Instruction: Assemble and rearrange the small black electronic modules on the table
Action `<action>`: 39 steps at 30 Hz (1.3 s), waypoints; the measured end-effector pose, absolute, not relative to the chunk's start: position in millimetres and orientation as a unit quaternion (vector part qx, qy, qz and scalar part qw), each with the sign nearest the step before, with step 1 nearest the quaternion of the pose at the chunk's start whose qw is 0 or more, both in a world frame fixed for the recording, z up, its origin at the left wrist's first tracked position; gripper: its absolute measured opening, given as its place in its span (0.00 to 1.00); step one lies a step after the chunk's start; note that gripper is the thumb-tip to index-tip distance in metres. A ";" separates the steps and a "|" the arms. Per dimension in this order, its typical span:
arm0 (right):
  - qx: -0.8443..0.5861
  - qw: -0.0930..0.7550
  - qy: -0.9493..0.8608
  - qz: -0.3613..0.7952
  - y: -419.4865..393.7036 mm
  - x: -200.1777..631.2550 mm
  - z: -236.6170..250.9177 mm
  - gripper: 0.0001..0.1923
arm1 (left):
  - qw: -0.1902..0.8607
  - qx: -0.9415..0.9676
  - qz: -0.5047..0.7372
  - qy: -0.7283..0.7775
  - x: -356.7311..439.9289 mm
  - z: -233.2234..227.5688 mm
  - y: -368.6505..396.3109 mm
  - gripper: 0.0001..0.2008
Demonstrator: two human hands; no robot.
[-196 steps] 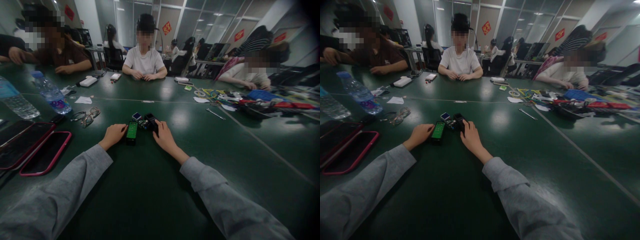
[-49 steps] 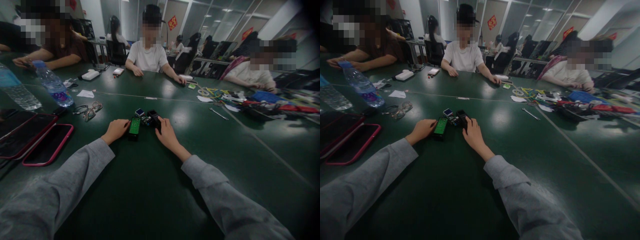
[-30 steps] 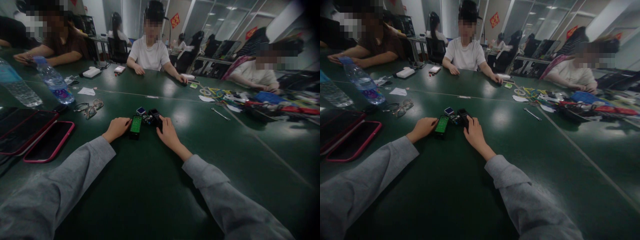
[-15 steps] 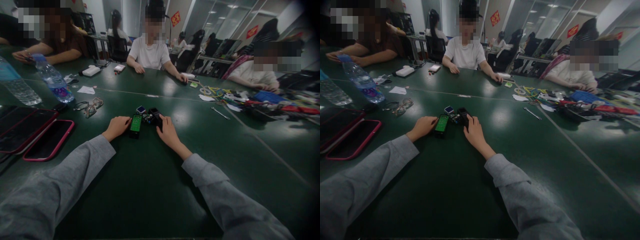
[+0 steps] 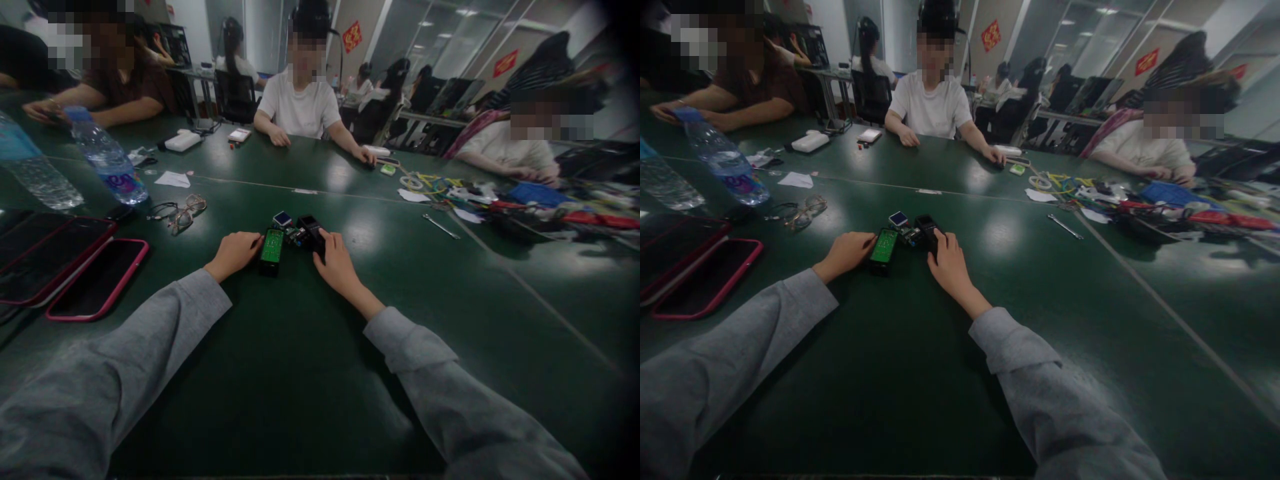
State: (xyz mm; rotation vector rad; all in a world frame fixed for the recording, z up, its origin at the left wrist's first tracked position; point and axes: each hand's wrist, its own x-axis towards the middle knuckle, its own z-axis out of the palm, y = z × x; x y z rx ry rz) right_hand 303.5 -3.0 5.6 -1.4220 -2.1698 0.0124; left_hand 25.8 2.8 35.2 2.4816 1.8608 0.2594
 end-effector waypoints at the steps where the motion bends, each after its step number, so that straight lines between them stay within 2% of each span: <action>1: -0.528 0.270 -0.805 0.005 -3.0 303.5 5.5 0.31 | 0.012 0.797 0.082 0.599 25.8 34.8 3.0 0.23; 39: -0.526 0.270 -0.806 0.004 -4.0 303.4 7.4 0.31 | 0.017 0.797 0.083 0.598 26.0 38.1 0.6 0.23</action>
